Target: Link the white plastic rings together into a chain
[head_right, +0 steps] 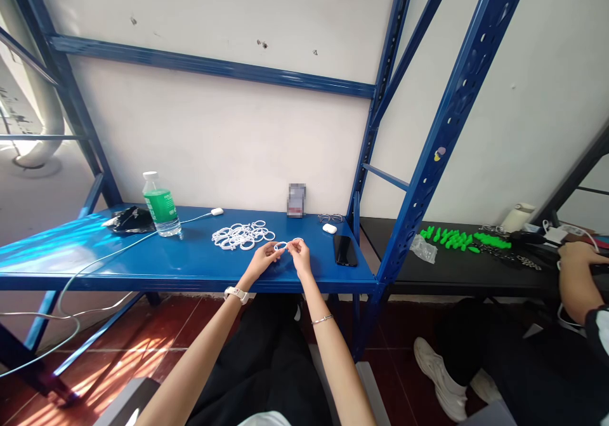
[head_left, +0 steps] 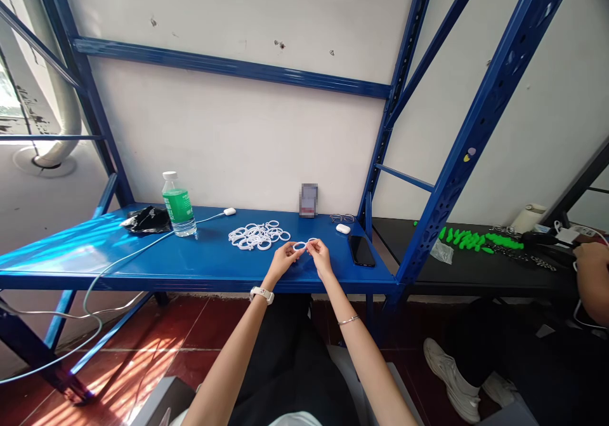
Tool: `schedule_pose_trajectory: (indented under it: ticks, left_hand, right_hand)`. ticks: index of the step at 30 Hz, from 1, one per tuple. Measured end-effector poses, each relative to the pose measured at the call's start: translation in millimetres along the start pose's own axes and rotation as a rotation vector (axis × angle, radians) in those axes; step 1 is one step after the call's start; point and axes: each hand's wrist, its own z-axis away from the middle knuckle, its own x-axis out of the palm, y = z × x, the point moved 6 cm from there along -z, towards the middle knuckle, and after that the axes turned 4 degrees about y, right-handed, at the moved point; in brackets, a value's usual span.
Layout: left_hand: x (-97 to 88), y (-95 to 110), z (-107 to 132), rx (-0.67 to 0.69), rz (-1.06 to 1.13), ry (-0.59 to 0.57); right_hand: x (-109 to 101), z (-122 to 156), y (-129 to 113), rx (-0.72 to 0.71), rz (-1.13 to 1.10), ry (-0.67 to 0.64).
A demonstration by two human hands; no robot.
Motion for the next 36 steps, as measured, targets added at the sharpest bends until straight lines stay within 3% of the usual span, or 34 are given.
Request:
schedule_pose_trajectory:
  ticks: [8, 36]
  left_hand:
    - [0.1, 1.6, 0.6, -0.009, 0.022, 0.02]
    - [0.4, -1.1, -0.9, 0.035, 0.009, 0.009]
  right_hand:
    - [1.7, 1.7, -2.6, 0.057, -0.014, -0.012]
    - [-0.6, 0.2, -1.1, 0.038, -0.019, -0.001]
